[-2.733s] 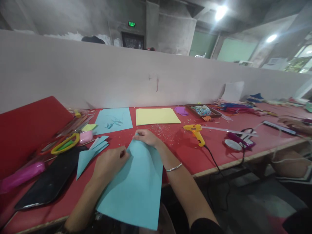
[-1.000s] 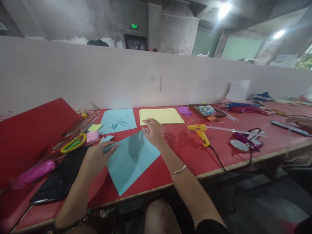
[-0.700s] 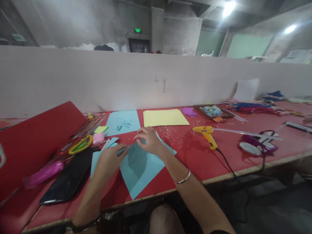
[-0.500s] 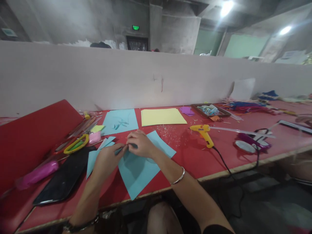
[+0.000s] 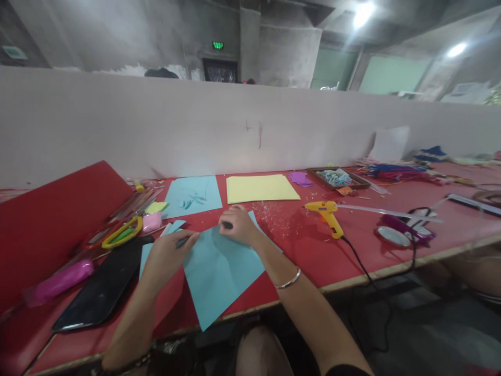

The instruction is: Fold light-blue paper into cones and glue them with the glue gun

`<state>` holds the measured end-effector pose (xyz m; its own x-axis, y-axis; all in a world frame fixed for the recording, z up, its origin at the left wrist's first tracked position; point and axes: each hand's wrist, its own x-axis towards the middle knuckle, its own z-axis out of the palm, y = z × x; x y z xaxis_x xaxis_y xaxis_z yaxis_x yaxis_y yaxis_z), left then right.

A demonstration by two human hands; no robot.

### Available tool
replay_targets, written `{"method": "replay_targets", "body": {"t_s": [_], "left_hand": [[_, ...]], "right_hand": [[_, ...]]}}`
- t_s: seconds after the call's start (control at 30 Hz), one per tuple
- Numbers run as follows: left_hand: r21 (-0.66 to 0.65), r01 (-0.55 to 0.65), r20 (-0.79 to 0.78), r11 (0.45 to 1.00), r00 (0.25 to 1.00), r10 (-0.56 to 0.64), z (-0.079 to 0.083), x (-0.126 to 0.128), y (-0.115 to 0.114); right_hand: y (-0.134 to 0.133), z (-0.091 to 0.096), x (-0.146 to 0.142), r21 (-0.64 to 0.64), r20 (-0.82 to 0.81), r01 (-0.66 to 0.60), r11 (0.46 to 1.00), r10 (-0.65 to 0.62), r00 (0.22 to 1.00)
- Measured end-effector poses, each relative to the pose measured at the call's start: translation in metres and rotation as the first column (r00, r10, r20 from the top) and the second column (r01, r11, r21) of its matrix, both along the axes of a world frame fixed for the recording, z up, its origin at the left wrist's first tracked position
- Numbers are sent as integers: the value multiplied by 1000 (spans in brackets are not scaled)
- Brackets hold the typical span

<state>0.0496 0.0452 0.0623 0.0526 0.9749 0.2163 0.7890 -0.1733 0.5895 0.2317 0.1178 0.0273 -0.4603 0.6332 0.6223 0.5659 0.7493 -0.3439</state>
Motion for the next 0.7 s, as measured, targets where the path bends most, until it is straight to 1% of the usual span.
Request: {"method": "replay_targets", "body": {"t_s": [0.17,0.37,0.43,0.47,0.57,0.6,0.63,0.7], "left_hand": [[17,-51,-5,999,999,51,3,-17,1],[14,-55,24,998,998,55,7,-34,1],[20,-71,37,997,997,70,11,-39,-2],[31,-98,42,995,994,96,13,-43,-4],[88,-227,71,970,973,221,17,-56,-8],[99,-255,83,962,965,248,18,-59,-9],[98,-259,89,961,964,251,17,-62,-9],[63,-217,86,974,974,211,15,-63,-8]], "right_hand": [[7,-1,19,-75,-45,127,989,-131,990],[11,1,33,-149,-96,237,960,-252,963],[14,-1,38,-180,-137,295,938,-321,937],[16,-3,40,-201,-166,331,922,-365,916],[22,-8,45,-284,-261,419,862,-490,832],[24,-10,45,-312,-287,426,849,-511,810],[25,-11,44,-334,-307,420,844,-519,798],[26,-13,39,-356,-335,384,852,-500,799]]}}
